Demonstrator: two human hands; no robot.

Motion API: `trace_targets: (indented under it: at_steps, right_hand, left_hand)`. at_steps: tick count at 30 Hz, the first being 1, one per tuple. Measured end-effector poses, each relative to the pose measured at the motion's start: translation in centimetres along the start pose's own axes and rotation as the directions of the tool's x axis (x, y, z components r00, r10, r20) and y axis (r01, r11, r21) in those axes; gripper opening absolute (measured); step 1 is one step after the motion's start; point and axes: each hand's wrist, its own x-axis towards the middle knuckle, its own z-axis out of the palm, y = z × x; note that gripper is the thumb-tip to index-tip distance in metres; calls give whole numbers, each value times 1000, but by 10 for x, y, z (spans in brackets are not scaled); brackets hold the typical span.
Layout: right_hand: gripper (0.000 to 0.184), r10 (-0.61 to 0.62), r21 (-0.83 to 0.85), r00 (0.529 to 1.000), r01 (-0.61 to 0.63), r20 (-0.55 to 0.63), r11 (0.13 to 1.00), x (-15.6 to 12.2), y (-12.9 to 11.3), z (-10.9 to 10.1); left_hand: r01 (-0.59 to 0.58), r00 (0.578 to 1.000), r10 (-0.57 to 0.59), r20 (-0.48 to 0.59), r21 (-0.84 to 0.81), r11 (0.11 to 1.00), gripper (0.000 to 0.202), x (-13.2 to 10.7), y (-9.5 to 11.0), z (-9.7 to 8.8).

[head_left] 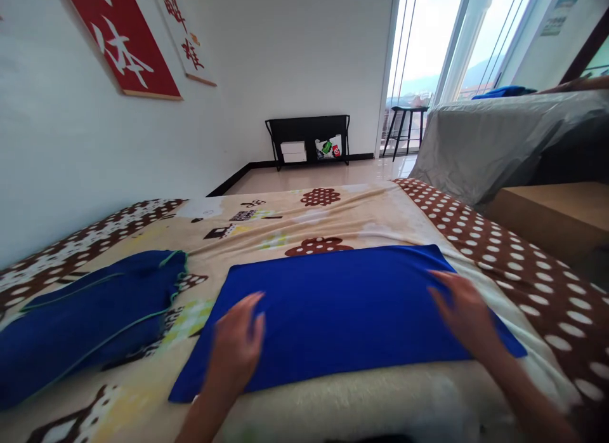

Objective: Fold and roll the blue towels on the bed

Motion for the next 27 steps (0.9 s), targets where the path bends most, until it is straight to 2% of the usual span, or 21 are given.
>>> trace_targets:
  at_steps: [1,2,4,6,8,9,11,13,15,17,18,20,23,25,27]
  right_hand:
    - [47,-87,43,993,83,84,996,21,-34,22]
    - [47,-165,86,973,152,164,985,40,-64,48]
    - [47,-248,150,927,213,282,965,68,-111,100]
    - [48,-278,188,888,222,368,957,83,-132,141]
    - [50,-294,209,854,223,429,952,90,-123,162]
    - [51,-297,212,840,222,455,952,91,-107,165]
    - [52,-266,191,825,195,498,962,92,-55,157]
    - [53,-167,122,833,120,528,985,89,14,138]
    - [56,-14,14,850,8,526,1000,83,81,118]
    - [61,103,-68,852,-79,514,995,75,131,107]
    - [63,140,-96,851,-105,507,990,72,147,105]
    - [64,173,-127,851,-127,495,984,69,162,108]
    - [65,184,-152,869,-128,459,980,71,153,111]
    - [68,193,-171,894,-133,405,976,66,139,102]
    - [70,190,-177,914,-133,359,975,44,126,83]
  left_hand:
    - [-72,984,84,158,-81,994,41,21,27,25]
    - [-112,967,135,217,-113,987,45,41,52,53]
    - [-123,953,152,263,-122,985,44,71,93,108]
    - [-105,947,133,294,-108,989,40,87,112,149]
    - [-98,937,123,327,-93,991,36,92,102,167]
    - [-99,930,124,347,-88,991,35,92,87,168]
    - [-89,914,110,390,-70,994,38,89,38,158]
    - [-31,904,35,426,-17,999,48,82,-22,141]
    - [56,895,-81,439,70,996,49,74,-79,127]
    - [115,885,-167,436,143,983,53,67,-118,122]
    - [130,881,-193,433,170,977,55,65,-130,122]
    - [137,876,-216,431,207,969,57,65,-139,126]
    - [110,874,-205,441,231,967,56,70,-131,125]
    - [83,882,-183,434,239,967,55,66,-118,112]
    - [56,898,-155,413,243,969,56,47,-103,90]
